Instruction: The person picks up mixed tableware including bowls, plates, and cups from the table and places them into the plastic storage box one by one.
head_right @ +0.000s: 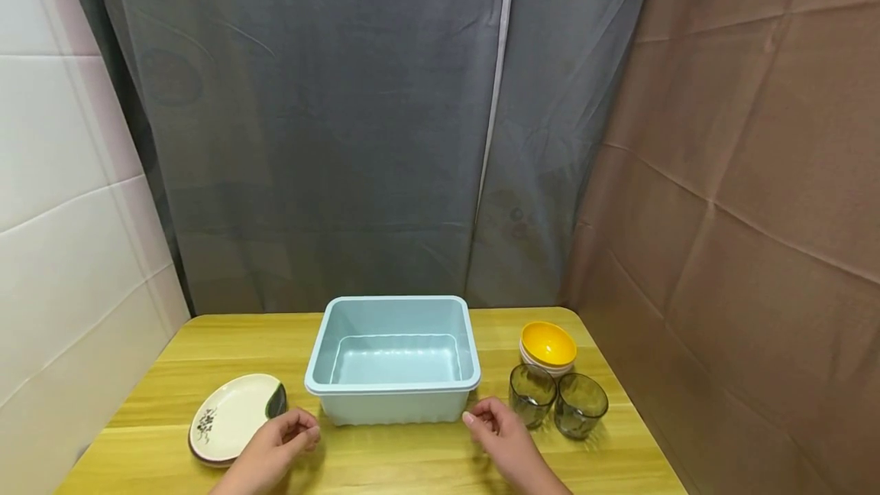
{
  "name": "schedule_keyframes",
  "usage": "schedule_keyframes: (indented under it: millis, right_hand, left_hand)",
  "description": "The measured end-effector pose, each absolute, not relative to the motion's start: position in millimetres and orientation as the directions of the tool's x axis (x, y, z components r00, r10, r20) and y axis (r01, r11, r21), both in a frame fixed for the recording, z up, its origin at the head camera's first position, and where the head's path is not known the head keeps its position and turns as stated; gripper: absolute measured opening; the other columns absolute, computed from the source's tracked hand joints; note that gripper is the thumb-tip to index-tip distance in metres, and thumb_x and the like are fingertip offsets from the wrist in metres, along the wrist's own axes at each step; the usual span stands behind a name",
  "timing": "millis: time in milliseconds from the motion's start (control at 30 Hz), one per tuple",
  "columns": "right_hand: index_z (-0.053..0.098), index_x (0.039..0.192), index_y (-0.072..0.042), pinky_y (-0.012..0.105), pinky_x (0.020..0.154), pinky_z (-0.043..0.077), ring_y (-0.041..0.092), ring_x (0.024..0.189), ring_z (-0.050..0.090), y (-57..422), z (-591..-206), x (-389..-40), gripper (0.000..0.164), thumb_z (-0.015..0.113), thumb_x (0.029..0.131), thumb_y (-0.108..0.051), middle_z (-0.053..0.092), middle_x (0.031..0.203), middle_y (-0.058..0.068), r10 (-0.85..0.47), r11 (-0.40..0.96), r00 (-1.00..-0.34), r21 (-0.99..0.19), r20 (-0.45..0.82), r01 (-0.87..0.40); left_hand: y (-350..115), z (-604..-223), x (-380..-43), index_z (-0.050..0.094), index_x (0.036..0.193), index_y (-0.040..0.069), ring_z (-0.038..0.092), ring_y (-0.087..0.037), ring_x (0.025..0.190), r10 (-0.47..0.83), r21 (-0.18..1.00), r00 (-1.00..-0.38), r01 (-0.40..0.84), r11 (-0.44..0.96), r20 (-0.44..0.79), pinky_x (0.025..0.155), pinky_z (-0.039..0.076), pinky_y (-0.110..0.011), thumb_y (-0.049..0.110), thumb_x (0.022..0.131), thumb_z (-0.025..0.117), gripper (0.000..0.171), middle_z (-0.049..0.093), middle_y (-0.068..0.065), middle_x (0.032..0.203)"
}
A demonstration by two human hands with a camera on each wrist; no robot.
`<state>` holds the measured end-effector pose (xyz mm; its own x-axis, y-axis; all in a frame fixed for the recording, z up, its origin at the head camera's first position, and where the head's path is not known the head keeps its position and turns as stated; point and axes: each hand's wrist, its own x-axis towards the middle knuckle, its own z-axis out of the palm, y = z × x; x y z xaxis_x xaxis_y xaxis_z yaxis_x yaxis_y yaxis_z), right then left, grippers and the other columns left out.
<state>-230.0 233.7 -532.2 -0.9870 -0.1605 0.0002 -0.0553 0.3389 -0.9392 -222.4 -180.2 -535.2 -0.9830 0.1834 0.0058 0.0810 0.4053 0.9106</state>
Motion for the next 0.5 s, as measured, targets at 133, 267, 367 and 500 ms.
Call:
schedule_keyframes:
  millis: [133,267,367,500]
  right_hand:
    - [0.063,0.124,0.006,0.040,0.074,0.063,0.031,0.095,0.071,232.9,-533.8,-230.7,0.036,0.065,0.113,-0.028,0.068,0.106,0.014,-0.176,0.332,-0.984,-0.942,-0.011,-0.049]
    - [0.065,0.122,0.006,0.040,0.074,0.063,0.031,0.094,0.071,233.2,-534.6,-230.4,0.035,0.065,0.113,-0.029,0.068,0.104,0.014,-0.182,0.343,-0.983,-0.938,-0.015,-0.049]
    - [0.065,0.121,0.006,0.039,0.074,0.063,0.031,0.093,0.071,234.1,-535.8,-229.7,0.035,0.065,0.113,-0.028,0.068,0.103,0.014,-0.191,0.346,-0.981,-0.937,-0.022,-0.046]
    - [0.064,0.123,0.006,0.038,0.073,0.061,0.030,0.093,0.070,234.9,-537.6,-229.8,0.036,0.063,0.114,-0.029,0.067,0.103,0.013,-0.207,0.337,-0.977,-0.941,-0.041,-0.032]
  left_hand:
    - [-180.4,-534.9,-220.9,0.071,0.111,0.002,0.065,-0.018,0.089,0.193,0.912,-0.981,0.082,0.402,0.003,0.074,0.052,-0.027,0.020,0.108,0.071,0.019,0.070,-0.005,0.097]
    - [-183.7,-531.2,-221.4,0.072,0.110,0.003,0.065,-0.015,0.086,0.118,0.899,-0.993,0.069,0.432,0.020,0.075,0.053,-0.027,0.017,0.107,0.072,0.015,0.071,-0.003,0.095]
    - [-190.5,-526.6,-222.3,0.073,0.107,0.005,0.062,-0.013,0.082,0.014,0.878,-0.999,0.053,0.476,0.052,0.074,0.053,-0.027,0.015,0.106,0.073,0.010,0.069,-0.001,0.091]
    - [-210.1,-521.5,-223.9,0.075,0.105,0.010,0.059,-0.010,0.080,-0.108,0.816,-0.989,0.019,0.578,0.100,0.074,0.050,-0.027,0.016,0.106,0.074,0.006,0.067,0.004,0.089]
